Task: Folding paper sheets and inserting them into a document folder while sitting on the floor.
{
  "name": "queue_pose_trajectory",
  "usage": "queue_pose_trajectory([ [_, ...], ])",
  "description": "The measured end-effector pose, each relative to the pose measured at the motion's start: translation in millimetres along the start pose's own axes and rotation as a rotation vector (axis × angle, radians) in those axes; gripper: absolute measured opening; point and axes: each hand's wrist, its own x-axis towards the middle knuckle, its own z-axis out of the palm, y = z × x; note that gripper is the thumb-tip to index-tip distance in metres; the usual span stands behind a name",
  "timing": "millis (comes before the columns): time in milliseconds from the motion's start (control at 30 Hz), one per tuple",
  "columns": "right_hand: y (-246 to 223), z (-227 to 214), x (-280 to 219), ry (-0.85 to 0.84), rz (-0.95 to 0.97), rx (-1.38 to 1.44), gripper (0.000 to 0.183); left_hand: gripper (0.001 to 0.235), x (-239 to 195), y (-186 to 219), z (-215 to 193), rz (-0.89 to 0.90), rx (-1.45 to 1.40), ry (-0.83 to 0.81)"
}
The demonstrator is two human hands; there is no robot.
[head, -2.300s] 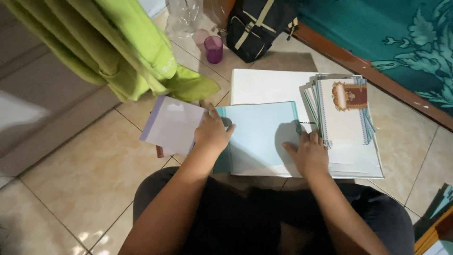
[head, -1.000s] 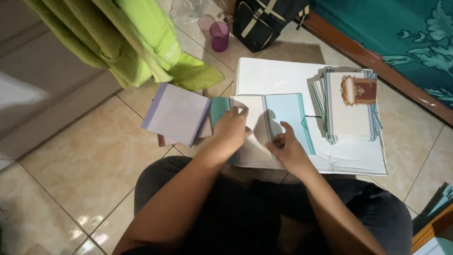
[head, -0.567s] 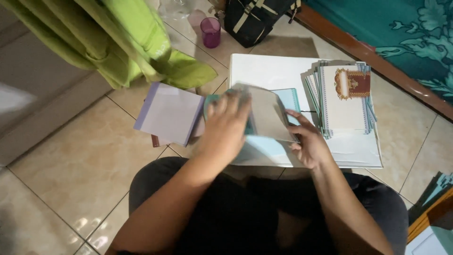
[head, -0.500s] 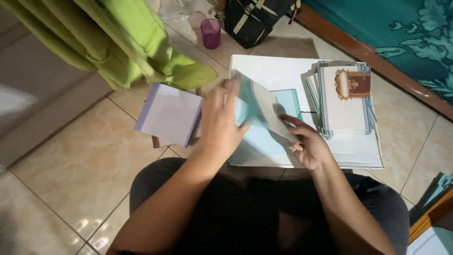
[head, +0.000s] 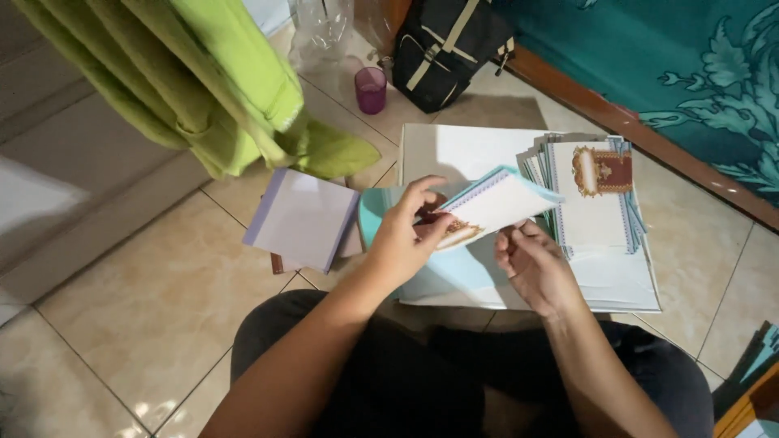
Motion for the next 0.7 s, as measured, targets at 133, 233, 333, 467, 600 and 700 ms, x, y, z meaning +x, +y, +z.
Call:
queue_pose_trajectory([
  [133,3.8,14.9,-3.5,0.134,-0.143,-0.312,0.010,0.019,-1.9,-1.2,-2.9,-0.290,-0.243,0.017],
  [233,1.9,30.3,-6.3,0.143,-0.108,-0.437,0.019,0.010,-1.1,-6.8,-1.0,-0.347,-0.313,0.076],
  [333,6.5,35.1,-5.7,0.113,-0.039,-0.401,0.026,0.009,-2.3,-5.6,-2.5,-0.375,-0.315,0.055],
  [467,3.9,44.6,-5.9,0.149,-0.074,-0.383,0.018,0.026,-11.3,-21.8,4.1,-0.404,-0.180,-0.190],
  [600,8.0,20.5,-3.5,0.204,-0.206,-0.696,0.049,0.011,-2.7,4.8,-10.0,-0.251,0.111,-0.244],
  [700,-7.4,40.7,-20.7,0.438,-0.722,-1.449,0.095,0.016,2.6,13.6,-16.0,0.135,0.622,-0.234],
])
